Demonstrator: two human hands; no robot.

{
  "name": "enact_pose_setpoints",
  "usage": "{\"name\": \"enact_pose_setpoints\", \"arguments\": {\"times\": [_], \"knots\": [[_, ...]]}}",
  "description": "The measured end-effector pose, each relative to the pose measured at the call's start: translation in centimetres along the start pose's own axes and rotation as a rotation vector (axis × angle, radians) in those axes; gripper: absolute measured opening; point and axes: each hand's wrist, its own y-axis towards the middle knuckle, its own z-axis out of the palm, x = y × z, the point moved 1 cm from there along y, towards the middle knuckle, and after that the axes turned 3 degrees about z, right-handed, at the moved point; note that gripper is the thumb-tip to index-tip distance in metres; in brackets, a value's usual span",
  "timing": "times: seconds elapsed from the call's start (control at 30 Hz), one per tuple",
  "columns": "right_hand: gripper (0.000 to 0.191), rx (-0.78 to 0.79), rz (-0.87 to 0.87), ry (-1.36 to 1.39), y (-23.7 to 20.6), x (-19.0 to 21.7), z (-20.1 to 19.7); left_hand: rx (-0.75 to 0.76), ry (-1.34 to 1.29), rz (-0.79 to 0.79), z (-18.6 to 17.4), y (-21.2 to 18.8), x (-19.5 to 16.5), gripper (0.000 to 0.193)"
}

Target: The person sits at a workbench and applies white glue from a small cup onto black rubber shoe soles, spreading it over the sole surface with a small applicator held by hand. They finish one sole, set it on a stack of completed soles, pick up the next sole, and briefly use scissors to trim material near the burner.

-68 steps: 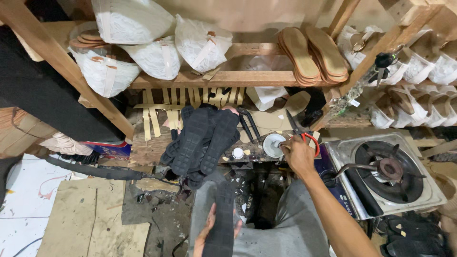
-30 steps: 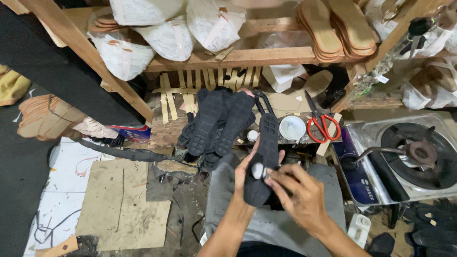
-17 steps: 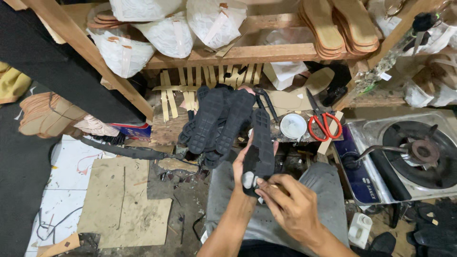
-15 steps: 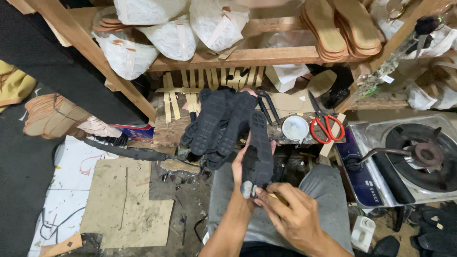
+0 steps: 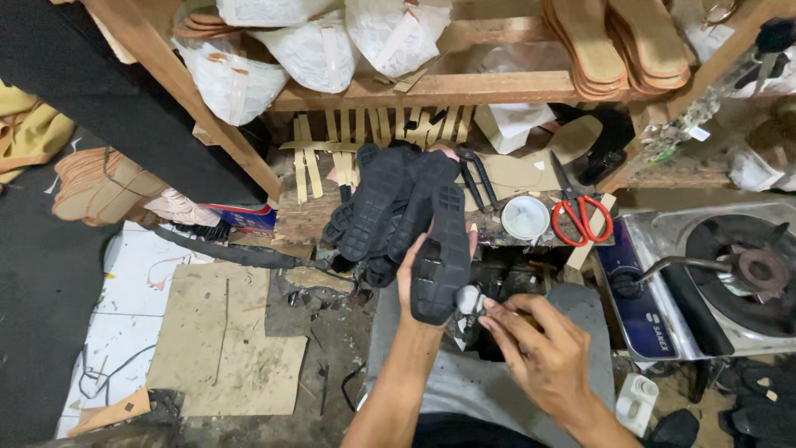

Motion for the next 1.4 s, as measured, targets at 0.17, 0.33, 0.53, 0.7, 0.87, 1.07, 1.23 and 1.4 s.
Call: {"name": "enact_pose_setpoints", "arguments": {"times": [0.17, 0.33, 0.53, 0.7, 0.87, 1.07, 1.23, 1.4], "knots": [[0.024, 0.058, -0.092, 0.064, 0.3, 0.0, -0.1, 0.045, -0.061, -0.064, 1.8, -0.6, 0.6, 0.053], [0.024, -0.014, 0.026, 0.037, 0.9, -0.7, -0.2, 0.09, -0.025, -0.132, 3.6, -1.1, 0.5, 0.057], [0.023, -0.012, -0.01, 0.05, 1.4, -1.5, -0.6, 0.073, -0.073, -0.241, 4.3, -1.8, 0.4, 0.065], [0.025, -0.014, -0.14, 0.05, 1.8, -2.3, -0.4, 0.078, -0.077, -0.291, 3.9, -2.1, -0.4, 0.063], [0.018, -0.096, -0.021, 0.059, 3.7, -6.2, 0.0, 0.124, -0.204, -0.384, 4.6, -2.7, -0.9, 0.06], [0.02, -0.04, 0.306, -0.155, 7.1, -14.4, 1.8, -0.015, 0.152, -0.089, 5.1, -4.5, -1.6, 0.055], [0.018, 0.203, 0.332, -0.403, 7.1, -17.0, 5.0, 0.191, -0.106, -0.191, 4.0, -5.3, -2.1, 0.046], [0.017, 0.251, 0.32, -0.467, 7.5, -17.0, 5.8, 0.004, -0.137, -0.264, 2.1, -5.4, -1.6, 0.061]]}}
